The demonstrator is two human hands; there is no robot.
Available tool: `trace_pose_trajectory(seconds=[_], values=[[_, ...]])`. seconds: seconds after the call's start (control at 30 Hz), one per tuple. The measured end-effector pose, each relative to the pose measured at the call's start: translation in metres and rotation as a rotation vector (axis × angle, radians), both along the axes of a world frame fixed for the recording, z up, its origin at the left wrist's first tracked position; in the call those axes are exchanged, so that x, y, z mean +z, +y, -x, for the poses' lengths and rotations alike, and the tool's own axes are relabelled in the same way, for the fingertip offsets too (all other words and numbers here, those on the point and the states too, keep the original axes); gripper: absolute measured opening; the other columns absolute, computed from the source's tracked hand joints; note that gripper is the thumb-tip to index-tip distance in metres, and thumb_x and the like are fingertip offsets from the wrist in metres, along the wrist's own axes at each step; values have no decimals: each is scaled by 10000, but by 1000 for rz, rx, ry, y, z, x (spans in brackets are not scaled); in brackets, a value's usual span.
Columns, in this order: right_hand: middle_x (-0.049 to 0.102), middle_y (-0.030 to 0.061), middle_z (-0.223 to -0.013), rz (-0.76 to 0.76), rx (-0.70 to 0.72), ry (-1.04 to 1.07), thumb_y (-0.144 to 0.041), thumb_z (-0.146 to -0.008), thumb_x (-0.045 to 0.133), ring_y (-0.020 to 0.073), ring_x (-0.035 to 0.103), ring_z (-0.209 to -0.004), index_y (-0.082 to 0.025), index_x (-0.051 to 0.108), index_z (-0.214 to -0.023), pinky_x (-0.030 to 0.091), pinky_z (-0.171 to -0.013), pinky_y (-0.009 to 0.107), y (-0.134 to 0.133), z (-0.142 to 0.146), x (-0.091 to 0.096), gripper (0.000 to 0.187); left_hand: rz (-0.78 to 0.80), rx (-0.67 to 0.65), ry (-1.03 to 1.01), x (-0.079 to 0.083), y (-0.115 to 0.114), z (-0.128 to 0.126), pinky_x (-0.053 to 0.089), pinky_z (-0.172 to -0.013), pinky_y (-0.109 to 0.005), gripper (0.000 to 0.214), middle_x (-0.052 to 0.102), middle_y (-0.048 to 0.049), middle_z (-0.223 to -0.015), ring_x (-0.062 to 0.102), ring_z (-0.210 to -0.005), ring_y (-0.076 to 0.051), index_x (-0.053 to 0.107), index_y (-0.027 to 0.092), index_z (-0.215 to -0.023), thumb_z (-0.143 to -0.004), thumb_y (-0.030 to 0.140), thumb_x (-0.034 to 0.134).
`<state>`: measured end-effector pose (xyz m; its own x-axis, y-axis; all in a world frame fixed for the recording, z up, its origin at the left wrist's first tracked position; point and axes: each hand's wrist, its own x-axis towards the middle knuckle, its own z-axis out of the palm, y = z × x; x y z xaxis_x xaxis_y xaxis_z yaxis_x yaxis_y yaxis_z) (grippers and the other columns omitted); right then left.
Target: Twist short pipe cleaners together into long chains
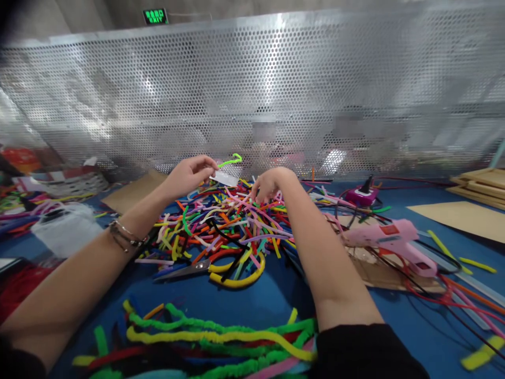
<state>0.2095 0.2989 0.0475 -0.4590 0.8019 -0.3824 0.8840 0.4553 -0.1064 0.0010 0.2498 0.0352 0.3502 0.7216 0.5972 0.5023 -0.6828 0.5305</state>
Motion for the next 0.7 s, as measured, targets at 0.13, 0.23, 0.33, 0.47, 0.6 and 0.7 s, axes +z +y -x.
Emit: trace_pose_trajectory(seconds=[0.13, 0.23, 0.33, 0.47, 0.6, 0.7], values=[[587, 21, -865, 91, 19, -72, -282, -801, 518, 114, 561, -720, -128, 554, -959, 471, -644, 290, 5, 8, -12, 223, 22, -18, 45, 3, -4, -1, 393, -560, -198, 179, 546, 14, -640, 493, -552, -87, 550, 128, -778, -696, 241, 437], [572, 20, -865, 84, 62, -30, -301, -821, 488, 111, 549, -722, -122, 550, -919, 467, -640, 285, 9, 7, -15, 214, 27, -23, 77, 5, -6, -1, 397, -582, -203, 189, 553, 10, -656, 501, -580, -95, 553, 129, -776, -691, 250, 435], [557, -6, -773, -9, 129, 106, -285, -803, 498, 92, 513, -658, -122, 561, -833, 423, -604, 242, 8, 5, -11, 178, 38, -3, 100, 9, -8, 1, 394, -569, -202, 204, 550, 8, -658, 492, -558, -90, 551, 126, -788, -689, 257, 430], [502, -41, -697, -207, 170, 311, -235, -784, 428, 64, 430, -594, -151, 554, -778, 331, -549, 191, 2, 2, -1, 152, 71, 26, 133, 12, -8, 9, 389, -547, -196, 225, 548, 10, -657, 492, -550, -92, 551, 130, -810, -692, 273, 424], [461, -43, -645, -372, 120, 402, -228, -743, 388, 65, 379, -539, -158, 530, -741, 280, -507, 204, 0, 1, 3, 157, 88, 64, 319, 9, -2, 17, 401, -541, -199, 285, 565, 11, -650, 515, -568, -110, 563, 142, -857, -714, 318, 390], [466, -30, -628, -475, 59, 382, -185, -688, 427, 79, 393, -559, -154, 520, -678, 276, -518, 213, 5, -3, 2, 99, 90, 70, 424, 5, 5, 20, 421, -594, -217, 298, 592, 1, -674, 540, -631, -133, 595, 144, -844, -701, 302, 387]])
